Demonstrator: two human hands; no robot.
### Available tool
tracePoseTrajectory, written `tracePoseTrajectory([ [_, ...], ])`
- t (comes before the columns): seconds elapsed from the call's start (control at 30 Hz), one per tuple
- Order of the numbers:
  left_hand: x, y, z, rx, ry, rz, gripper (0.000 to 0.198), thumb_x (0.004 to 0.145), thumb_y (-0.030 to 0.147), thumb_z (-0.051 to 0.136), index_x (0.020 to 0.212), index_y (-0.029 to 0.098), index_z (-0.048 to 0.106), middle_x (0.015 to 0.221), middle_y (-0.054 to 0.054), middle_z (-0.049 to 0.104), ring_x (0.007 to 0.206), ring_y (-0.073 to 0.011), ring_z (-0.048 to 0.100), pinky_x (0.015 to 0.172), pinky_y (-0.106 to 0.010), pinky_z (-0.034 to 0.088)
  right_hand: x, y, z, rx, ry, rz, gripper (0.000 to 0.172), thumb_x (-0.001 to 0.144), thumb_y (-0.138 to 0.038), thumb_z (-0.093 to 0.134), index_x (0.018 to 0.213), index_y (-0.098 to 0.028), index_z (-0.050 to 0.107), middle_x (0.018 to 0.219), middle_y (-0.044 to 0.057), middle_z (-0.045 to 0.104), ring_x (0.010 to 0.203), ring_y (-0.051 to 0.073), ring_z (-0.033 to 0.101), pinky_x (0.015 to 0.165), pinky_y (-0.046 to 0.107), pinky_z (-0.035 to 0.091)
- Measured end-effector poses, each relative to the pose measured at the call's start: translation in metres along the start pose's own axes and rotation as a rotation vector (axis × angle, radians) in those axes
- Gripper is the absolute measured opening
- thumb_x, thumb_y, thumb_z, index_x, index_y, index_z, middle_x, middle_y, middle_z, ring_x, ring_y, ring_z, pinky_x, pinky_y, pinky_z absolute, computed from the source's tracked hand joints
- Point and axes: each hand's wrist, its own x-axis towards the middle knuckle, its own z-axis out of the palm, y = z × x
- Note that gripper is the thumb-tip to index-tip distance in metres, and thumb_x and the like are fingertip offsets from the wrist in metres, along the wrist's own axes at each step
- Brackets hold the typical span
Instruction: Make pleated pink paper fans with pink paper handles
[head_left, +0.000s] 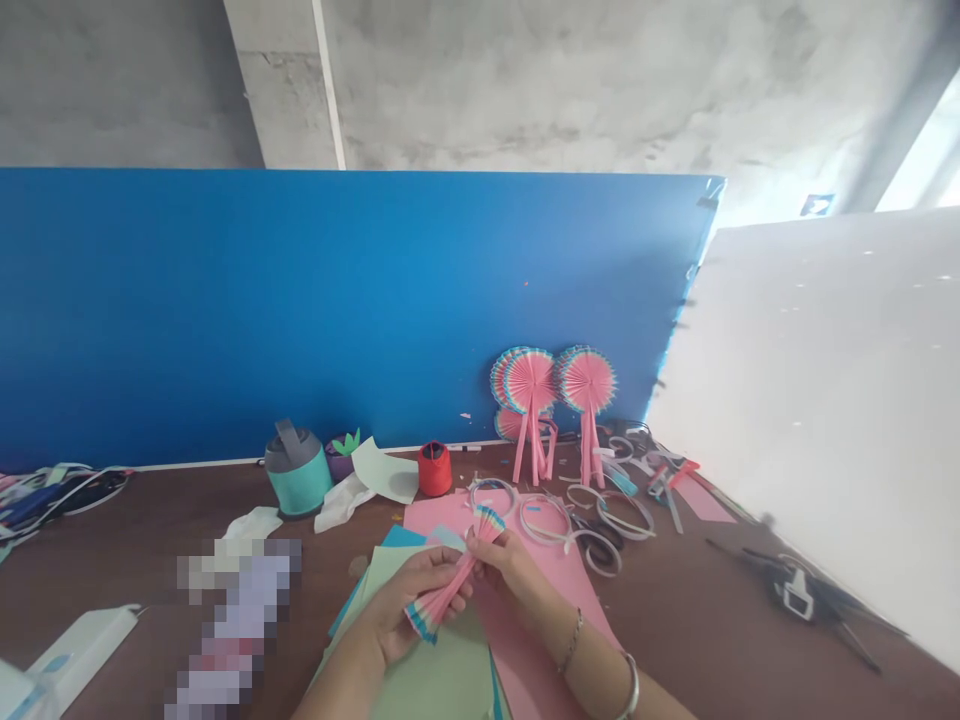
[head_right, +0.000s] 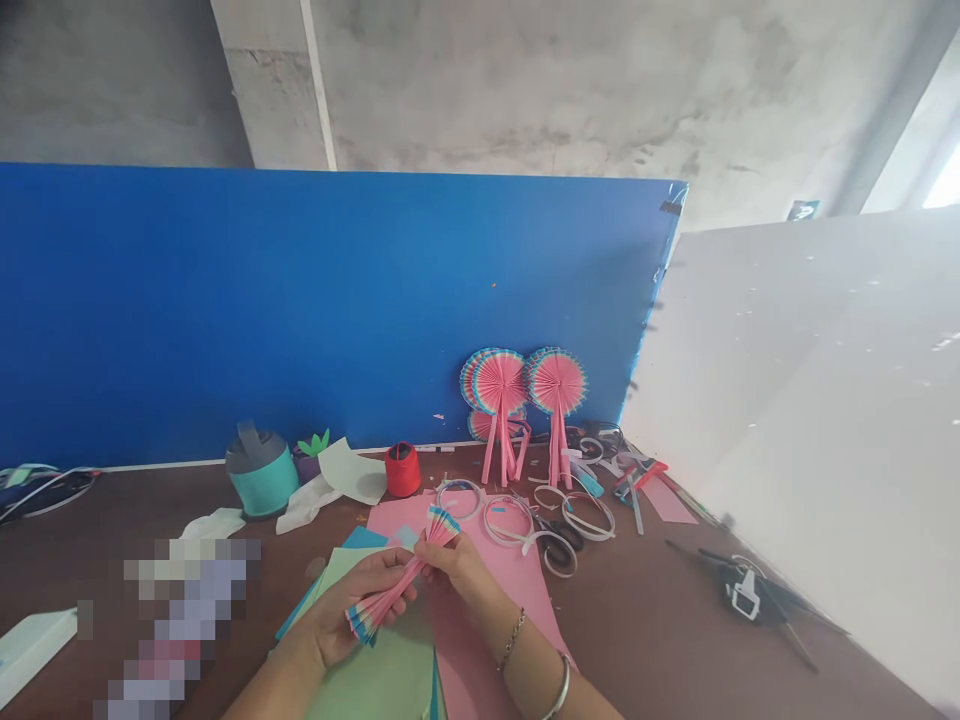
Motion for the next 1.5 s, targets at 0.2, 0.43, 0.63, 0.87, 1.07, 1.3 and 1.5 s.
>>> tracePoseTrajectory([
  [0.2,0.006,0.0,-0.008,-0.256,0.077,-0.064,0.013,0.084,0.018,0.059,0.08,0.009,0.067,0.068,-0.006,0.071,0.052,-0.0073,0.064,0.049,-0.012,0.049,-0.005,-0.005,0.004,0.168,-0.057,0.086,0.028,0.067,-0.037,0.077,0.065,-0.015,0.06,0.058,-0.002,0.058,0.054,0.009,0.048,0.055,0.022,0.033],
  [0.43,0.011,-0.009,-0.001,-0.47,0.156,0.11,0.015,0.077,-0.002,0.058,0.083,0.006,0.069,0.085,-0.01,0.073,0.071,-0.012,0.07,0.067,-0.017,0.055,0.001,0.0,0.003,0.533,0.131,0.055,0.021,0.066,-0.031,0.079,0.068,-0.015,0.066,0.067,0.0,0.065,0.059,0.009,0.056,0.063,0.021,0.044],
  [0.63,0.014,-0.019,0.006,-0.354,0.153,0.259,0.018,0.059,0.014,0.083,0.071,0.009,0.07,0.067,-0.002,0.067,0.055,-0.0069,0.059,0.056,-0.017,0.05,-0.001,0.008,0.01,0.553,0.077,0.075,0.02,0.066,-0.029,0.08,0.071,-0.013,0.069,0.069,0.002,0.067,0.065,0.011,0.059,0.069,0.022,0.045],
  [0.87,0.017,-0.016,0.001,-0.341,0.172,0.292,0.031,0.048,0.027,0.088,0.06,0.009,0.066,0.057,0.002,0.058,0.048,-0.0034,0.046,0.049,-0.017,0.04,-0.001,0.012,0.013,0.365,0.097,-0.016,0.026,0.067,-0.035,0.077,0.081,-0.017,0.066,0.072,0.001,0.061,0.069,0.014,0.055,0.066,0.025,0.043],
  [1.07,0.016,-0.008,-0.013,-0.277,0.248,0.338,0.032,0.049,0.031,0.087,0.061,0.011,0.066,0.058,0.001,0.061,0.048,-0.0039,0.048,0.048,-0.016,0.04,-0.006,-0.014,-0.001,-0.347,0.354,-0.45,0.033,0.077,-0.038,0.062,0.106,-0.023,0.059,0.11,0.007,0.059,0.104,0.023,0.052,0.088,0.035,0.041],
  [1.3,0.014,-0.009,-0.008,-0.147,0.21,0.299,0.028,0.055,0.031,0.084,0.054,0.01,0.065,0.051,0.002,0.057,0.041,-0.002,0.041,0.043,-0.016,0.031,-0.018,-0.018,0.009,-1.15,0.128,-0.828,0.033,0.068,-0.015,0.061,0.1,-0.022,0.059,0.099,0.005,0.063,0.098,0.024,0.054,0.095,0.044,0.032],
  [1.5,0.012,-0.013,0.006,-0.102,0.219,0.315,0.028,0.055,0.034,0.084,0.07,0.014,0.073,0.063,0.0,0.065,0.053,-0.006,0.05,0.051,-0.018,0.034,-0.02,-0.016,0.019,-1.228,0.222,-0.851,0.011,0.078,-0.011,0.053,0.078,-0.022,0.055,0.07,-0.003,0.063,0.07,0.015,0.056,0.1,0.044,0.022],
])
